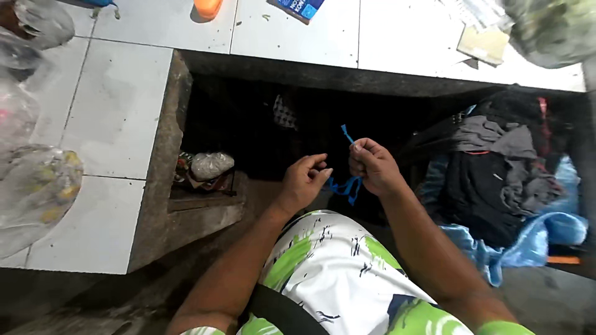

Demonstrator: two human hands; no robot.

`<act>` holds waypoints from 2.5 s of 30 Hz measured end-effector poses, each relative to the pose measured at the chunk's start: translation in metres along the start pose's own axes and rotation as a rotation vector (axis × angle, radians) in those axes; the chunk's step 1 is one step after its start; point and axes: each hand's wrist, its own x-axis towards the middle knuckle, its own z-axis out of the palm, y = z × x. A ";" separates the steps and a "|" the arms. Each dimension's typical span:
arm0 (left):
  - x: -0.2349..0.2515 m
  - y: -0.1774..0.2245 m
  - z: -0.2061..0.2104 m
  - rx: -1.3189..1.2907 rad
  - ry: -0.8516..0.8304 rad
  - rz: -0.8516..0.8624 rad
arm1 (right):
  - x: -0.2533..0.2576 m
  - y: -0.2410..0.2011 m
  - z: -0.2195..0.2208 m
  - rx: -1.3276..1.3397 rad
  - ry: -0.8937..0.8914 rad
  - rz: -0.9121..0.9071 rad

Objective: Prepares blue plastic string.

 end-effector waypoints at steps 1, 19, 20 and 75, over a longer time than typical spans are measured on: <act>0.003 0.002 0.004 -0.052 -0.004 0.025 | -0.001 0.000 0.004 -0.023 -0.014 0.010; -0.001 -0.006 0.014 -0.061 -0.264 -0.002 | -0.013 -0.020 0.036 -0.186 -0.005 -0.142; 0.000 -0.008 0.014 -0.011 -0.265 0.050 | -0.012 -0.020 0.035 -0.229 -0.001 -0.166; 0.012 -0.029 -0.006 -0.200 -0.151 -0.322 | 0.030 0.044 0.030 -0.132 0.004 0.171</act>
